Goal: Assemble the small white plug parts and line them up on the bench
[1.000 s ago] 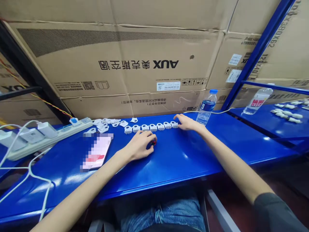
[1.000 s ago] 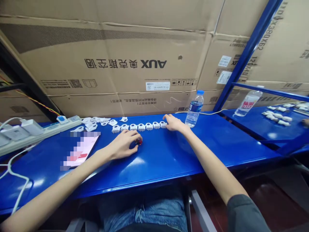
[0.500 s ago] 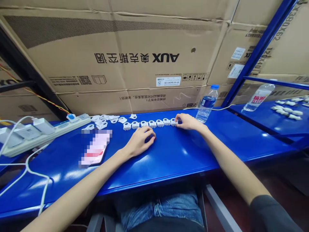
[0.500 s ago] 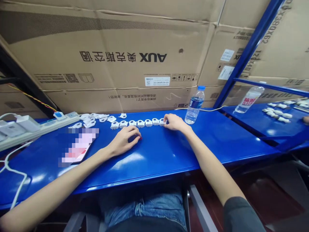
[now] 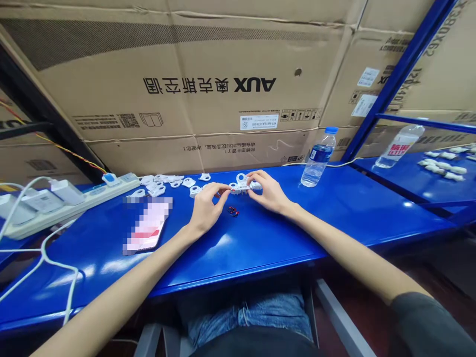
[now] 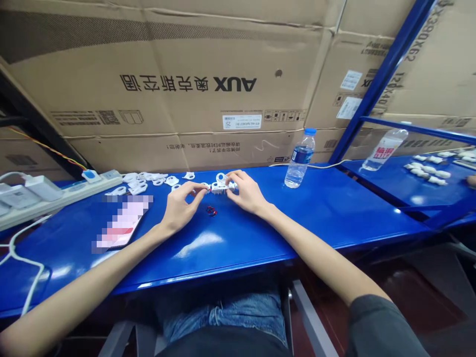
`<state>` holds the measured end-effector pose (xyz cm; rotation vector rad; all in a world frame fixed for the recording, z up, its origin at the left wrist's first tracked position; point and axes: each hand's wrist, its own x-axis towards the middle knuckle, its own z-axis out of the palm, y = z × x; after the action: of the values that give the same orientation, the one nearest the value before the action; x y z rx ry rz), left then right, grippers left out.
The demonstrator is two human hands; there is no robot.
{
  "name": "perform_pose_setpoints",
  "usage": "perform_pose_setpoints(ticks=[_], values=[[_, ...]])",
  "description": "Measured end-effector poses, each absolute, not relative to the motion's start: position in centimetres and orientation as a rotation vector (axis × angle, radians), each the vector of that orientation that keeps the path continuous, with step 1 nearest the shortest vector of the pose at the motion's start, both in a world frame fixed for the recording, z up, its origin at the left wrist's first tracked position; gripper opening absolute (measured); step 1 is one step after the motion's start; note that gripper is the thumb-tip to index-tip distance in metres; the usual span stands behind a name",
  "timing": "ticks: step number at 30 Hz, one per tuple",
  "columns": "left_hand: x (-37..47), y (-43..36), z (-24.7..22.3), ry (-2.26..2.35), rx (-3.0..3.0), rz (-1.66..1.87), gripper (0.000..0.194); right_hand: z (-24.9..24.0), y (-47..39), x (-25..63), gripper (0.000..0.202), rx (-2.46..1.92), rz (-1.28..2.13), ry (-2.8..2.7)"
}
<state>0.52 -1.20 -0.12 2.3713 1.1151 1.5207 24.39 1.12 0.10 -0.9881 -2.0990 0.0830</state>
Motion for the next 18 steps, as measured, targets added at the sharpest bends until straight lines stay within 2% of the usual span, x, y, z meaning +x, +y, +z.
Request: perform_pose_setpoints(ticks=[5, 18], values=[[0.3, -1.2, -0.2, 1.148, 2.41, 1.524, 0.012, 0.0, -0.5, 22.6, 0.012, -0.821, 0.067, -2.106], [0.2, -1.2, -0.2, 1.149, 2.507, 1.508, 0.013, 0.1, -1.1, 22.5, 0.01, -0.826, 0.036, -2.144]])
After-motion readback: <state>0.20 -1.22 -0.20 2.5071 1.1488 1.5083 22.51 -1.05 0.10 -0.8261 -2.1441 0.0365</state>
